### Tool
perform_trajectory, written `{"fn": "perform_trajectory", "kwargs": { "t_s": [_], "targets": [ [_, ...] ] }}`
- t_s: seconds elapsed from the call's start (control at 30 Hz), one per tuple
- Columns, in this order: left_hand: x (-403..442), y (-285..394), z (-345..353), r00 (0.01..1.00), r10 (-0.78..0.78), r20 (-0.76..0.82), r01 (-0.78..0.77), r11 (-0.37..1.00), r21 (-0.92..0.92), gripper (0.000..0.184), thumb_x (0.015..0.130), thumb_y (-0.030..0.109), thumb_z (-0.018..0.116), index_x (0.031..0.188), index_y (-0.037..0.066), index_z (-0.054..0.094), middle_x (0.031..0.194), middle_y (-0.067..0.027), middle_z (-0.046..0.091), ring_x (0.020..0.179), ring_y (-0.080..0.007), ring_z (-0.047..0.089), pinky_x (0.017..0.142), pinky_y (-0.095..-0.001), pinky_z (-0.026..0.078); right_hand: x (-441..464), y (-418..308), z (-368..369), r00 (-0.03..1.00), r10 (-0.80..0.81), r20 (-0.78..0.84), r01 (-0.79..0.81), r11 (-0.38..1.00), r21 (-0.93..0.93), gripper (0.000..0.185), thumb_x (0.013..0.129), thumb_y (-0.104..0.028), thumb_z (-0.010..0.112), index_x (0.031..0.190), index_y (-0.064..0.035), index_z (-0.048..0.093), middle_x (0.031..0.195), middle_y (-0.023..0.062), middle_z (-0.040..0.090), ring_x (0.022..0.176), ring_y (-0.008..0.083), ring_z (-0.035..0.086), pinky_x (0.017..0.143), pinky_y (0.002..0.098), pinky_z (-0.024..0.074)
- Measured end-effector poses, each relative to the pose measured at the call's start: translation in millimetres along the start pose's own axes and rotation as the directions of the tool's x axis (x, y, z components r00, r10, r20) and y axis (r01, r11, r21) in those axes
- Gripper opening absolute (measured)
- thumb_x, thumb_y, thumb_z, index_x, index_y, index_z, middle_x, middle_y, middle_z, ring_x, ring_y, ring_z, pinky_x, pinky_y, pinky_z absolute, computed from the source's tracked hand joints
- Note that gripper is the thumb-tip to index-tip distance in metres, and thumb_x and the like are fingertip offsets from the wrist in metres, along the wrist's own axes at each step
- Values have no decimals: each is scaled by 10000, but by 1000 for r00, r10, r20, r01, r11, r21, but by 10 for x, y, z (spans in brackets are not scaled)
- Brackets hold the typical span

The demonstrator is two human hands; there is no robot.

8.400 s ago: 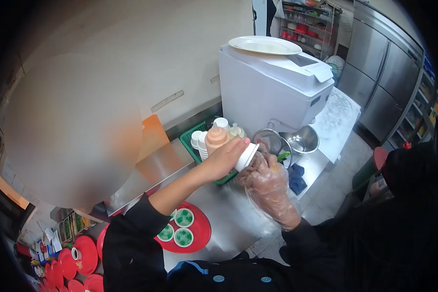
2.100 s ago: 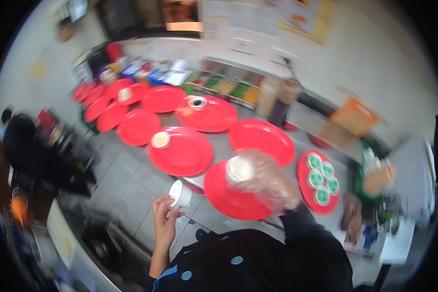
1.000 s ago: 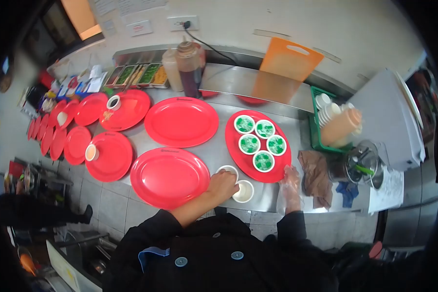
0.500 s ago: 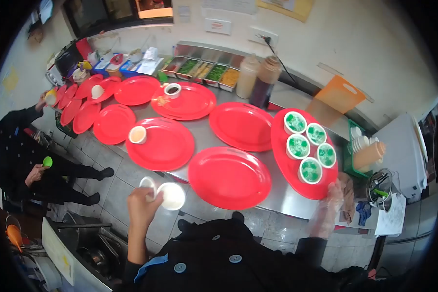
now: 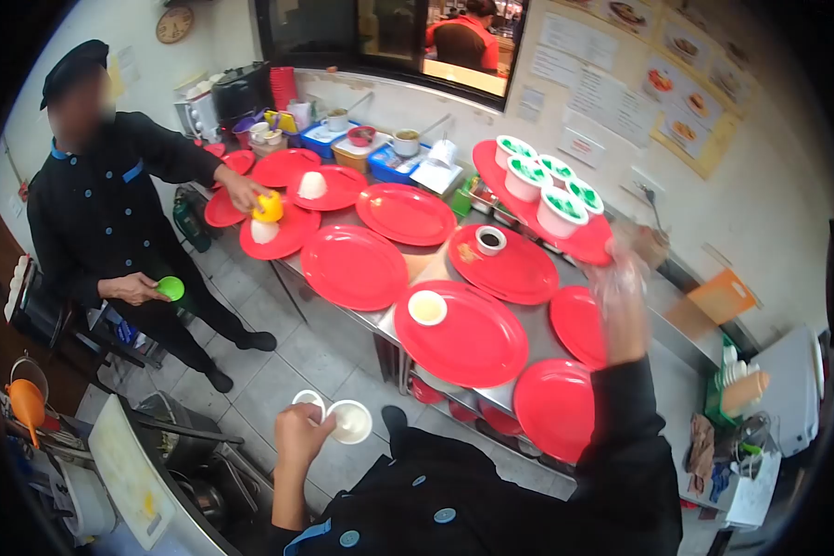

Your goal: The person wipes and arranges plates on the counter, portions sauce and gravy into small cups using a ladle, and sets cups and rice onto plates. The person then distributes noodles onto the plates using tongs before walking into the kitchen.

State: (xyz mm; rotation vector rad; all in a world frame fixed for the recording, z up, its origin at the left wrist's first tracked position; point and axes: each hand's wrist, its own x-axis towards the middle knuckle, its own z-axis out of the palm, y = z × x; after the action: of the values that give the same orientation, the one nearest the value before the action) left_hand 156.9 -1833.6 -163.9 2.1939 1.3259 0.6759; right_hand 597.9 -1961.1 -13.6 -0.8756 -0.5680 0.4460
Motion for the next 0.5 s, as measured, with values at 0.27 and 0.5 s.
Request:
{"fn": "perform_trajectory", "kwargs": {
  "t_s": [0.27,0.5],
  "targets": [
    [1062,-667,-228,999,-12,35,8,994,114,284,625,266,718,578,15,594,608,-155,578,597,-323,572,556,-405,443,2509,1814,782,977,-214,-15,205,952,-226,92,866,-89,450,852,-4,481,829,67,483,736,185,515,676,338,461],
    [1930,-1823,-351,955,-288,69,246,901,358,365,572,404,684,596,42,657,540,-150,579,525,-325,593,530,-412,479,5286,3171,507,642,-726,245,475,125,-871,148,703,-183,538,594,-124,459,587,1,464,510,140,481,460,327,344]
  ]
}}
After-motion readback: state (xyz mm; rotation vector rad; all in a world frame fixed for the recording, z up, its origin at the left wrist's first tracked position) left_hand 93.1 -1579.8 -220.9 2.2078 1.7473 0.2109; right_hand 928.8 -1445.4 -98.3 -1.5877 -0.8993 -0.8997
